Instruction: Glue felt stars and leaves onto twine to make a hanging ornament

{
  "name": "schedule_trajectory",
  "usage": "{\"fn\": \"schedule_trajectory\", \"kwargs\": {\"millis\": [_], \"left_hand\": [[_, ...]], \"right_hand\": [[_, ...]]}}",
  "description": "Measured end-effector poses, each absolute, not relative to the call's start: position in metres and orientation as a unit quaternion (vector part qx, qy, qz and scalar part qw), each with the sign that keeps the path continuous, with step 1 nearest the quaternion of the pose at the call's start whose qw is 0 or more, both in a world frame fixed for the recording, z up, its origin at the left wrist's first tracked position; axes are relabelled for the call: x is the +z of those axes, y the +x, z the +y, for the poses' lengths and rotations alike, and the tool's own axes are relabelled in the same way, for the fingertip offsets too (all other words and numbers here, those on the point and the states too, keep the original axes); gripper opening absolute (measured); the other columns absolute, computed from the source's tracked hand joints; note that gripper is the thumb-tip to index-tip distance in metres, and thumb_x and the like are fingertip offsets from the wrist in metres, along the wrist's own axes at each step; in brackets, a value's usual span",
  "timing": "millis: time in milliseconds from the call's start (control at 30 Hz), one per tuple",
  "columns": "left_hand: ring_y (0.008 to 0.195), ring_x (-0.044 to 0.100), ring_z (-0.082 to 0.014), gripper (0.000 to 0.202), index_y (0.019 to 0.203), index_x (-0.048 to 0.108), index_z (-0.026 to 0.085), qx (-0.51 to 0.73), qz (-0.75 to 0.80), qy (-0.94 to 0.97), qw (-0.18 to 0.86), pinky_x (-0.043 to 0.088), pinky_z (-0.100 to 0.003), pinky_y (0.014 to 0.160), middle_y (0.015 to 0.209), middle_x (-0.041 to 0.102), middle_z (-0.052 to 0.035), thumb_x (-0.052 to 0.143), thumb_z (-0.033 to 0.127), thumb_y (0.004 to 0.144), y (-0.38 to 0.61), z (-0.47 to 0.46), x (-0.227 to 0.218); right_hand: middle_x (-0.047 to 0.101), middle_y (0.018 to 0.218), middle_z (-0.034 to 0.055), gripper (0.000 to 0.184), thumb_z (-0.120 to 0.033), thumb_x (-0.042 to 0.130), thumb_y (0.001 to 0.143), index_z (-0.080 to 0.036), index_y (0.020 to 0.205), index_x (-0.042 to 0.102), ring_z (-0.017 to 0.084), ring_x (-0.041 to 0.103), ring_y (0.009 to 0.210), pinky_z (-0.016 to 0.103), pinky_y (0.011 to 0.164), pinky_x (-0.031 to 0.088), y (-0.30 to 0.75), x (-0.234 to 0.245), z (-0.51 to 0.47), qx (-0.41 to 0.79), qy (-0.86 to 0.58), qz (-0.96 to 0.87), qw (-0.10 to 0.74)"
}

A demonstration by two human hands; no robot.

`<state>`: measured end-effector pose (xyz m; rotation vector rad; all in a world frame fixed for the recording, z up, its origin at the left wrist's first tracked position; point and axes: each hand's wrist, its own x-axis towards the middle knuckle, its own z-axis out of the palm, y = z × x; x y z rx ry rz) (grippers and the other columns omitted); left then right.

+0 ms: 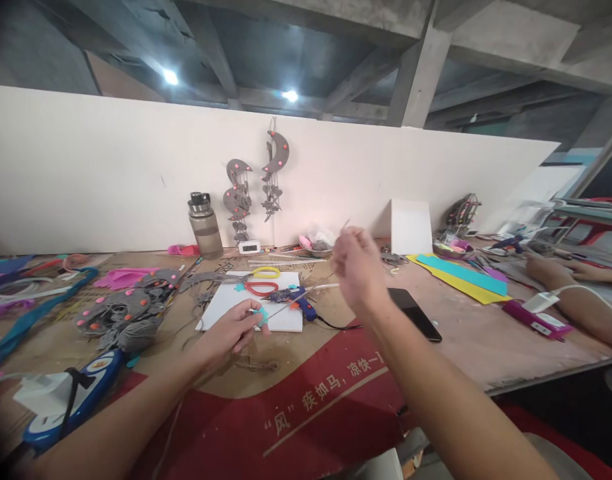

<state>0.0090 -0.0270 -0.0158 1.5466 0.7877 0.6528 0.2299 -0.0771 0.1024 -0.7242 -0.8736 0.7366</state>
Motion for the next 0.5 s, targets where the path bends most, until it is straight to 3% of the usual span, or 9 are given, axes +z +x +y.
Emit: {"fn": "schedule_trajectory", "kwargs": {"millis": [133,200,300,400,500], "left_hand": [[0.031,0.036,-0.0030,0.022,0.090,0.043,0.020,0.260,0.399,0.698,0.535,0.026,-0.018,0.035,0.078,0.068,0.0001,0.051,0.039,0.083,0.000,-0.014,-0.016],[0.033,0.044,-0.0055,0.020,0.089,0.044,0.021,0.250,0.426,0.692,0.526,0.029,-0.018,0.036,0.074,0.068,0.0001,0.052,0.037,0.081,-0.002,-0.011,-0.018],[0.046,0.058,-0.0115,0.018,0.087,0.047,0.020,0.282,0.451,0.677,0.509,0.034,-0.019,0.041,0.070,0.068,-0.0015,0.054,0.035,0.079,-0.003,-0.010,-0.017],[0.068,0.067,-0.0166,0.017,0.083,0.053,0.020,0.360,0.440,0.685,0.457,0.041,-0.021,0.051,0.072,0.069,-0.0038,0.059,0.035,0.077,-0.004,-0.010,-0.010],[0.076,0.066,-0.0177,0.018,0.083,0.058,0.019,0.406,0.423,0.683,0.436,0.044,-0.023,0.058,0.078,0.071,-0.0046,0.062,0.035,0.076,-0.003,-0.011,-0.003]], "right_hand": [[0.031,0.053,-0.0095,0.027,-0.015,0.063,0.074,-0.021,0.068,0.037,0.005,0.024,0.044,0.018,0.040,0.015,0.264,0.140,-0.089,0.210,-0.287,-0.384,0.853],[0.037,0.057,-0.0071,0.017,-0.012,0.054,0.080,-0.022,0.071,0.042,0.005,0.028,0.046,0.018,0.042,0.015,0.273,0.154,-0.098,0.152,-0.268,-0.375,0.874],[0.047,0.070,-0.0036,0.017,-0.007,0.052,0.081,-0.023,0.081,0.052,0.005,0.040,0.054,0.021,0.047,0.023,0.267,0.158,-0.106,0.107,-0.265,-0.431,0.856],[0.056,0.071,-0.0028,0.017,-0.012,0.061,0.080,-0.024,0.090,0.057,0.007,0.045,0.056,0.023,0.050,0.030,0.239,0.131,-0.105,0.155,-0.356,-0.525,0.758],[0.065,0.073,-0.0009,0.006,-0.022,0.060,0.084,-0.022,0.090,0.060,0.011,0.053,0.061,0.025,0.057,0.039,0.205,0.089,-0.096,0.269,-0.435,-0.656,0.555]]}}
